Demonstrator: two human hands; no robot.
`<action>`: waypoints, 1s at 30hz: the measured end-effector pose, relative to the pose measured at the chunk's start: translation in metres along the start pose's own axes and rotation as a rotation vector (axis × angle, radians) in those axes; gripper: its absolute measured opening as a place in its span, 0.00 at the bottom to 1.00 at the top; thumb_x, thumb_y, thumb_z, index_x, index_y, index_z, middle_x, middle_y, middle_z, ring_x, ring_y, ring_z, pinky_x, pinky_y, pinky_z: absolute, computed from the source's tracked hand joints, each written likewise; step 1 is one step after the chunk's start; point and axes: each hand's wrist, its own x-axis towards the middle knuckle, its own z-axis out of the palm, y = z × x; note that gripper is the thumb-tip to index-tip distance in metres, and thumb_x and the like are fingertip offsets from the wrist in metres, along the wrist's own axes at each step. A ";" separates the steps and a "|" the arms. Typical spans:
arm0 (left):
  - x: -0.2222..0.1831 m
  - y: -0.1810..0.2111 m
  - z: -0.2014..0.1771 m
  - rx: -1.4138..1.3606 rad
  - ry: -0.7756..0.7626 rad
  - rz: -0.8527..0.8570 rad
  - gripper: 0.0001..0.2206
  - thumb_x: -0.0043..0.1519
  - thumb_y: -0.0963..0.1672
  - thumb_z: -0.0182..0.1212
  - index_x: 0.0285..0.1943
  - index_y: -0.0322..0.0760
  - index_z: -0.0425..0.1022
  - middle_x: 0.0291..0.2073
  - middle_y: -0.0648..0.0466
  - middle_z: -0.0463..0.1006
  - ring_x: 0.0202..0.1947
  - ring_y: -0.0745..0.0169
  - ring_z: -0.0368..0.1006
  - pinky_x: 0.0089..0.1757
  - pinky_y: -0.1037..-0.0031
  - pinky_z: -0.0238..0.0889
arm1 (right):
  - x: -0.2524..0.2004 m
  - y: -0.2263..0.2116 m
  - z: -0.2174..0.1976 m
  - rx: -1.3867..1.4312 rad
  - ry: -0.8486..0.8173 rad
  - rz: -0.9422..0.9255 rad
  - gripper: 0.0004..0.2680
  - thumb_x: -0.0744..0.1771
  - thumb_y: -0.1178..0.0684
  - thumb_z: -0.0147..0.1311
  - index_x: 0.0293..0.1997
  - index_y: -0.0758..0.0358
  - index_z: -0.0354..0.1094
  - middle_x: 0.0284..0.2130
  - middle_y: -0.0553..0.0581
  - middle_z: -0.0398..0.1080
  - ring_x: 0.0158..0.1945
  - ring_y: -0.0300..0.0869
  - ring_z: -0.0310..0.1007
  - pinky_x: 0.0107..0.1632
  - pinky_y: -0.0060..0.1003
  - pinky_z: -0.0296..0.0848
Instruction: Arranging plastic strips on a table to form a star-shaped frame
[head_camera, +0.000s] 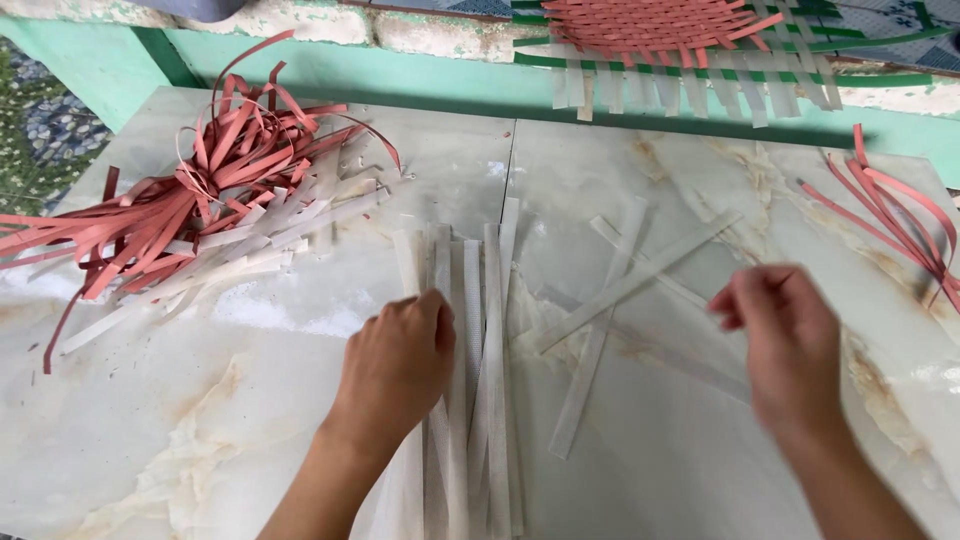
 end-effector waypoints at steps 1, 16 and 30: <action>-0.006 -0.003 -0.002 -0.020 -0.093 -0.055 0.11 0.66 0.44 0.40 0.33 0.37 0.66 0.27 0.50 0.75 0.27 0.44 0.71 0.31 0.56 0.62 | -0.024 -0.012 0.002 0.043 -0.066 -0.058 0.05 0.70 0.56 0.46 0.37 0.64 0.63 0.28 0.56 0.69 0.33 0.39 0.65 0.40 0.31 0.66; -0.020 0.010 0.053 0.012 -0.211 -0.223 0.15 0.63 0.53 0.55 0.35 0.42 0.72 0.29 0.58 0.75 0.31 0.56 0.73 0.34 0.66 0.66 | -0.150 0.043 -0.004 0.261 -0.233 0.344 0.08 0.64 0.57 0.56 0.27 0.72 0.74 0.15 0.64 0.73 0.21 0.45 0.68 0.30 0.38 0.71; -0.050 0.090 0.031 -0.688 -0.295 0.168 0.07 0.63 0.43 0.55 0.31 0.40 0.73 0.20 0.59 0.76 0.18 0.67 0.66 0.29 0.75 0.61 | -0.106 0.005 0.009 0.390 -0.370 0.444 0.04 0.66 0.61 0.52 0.36 0.73 0.69 0.22 0.62 0.66 0.21 0.46 0.61 0.25 0.39 0.62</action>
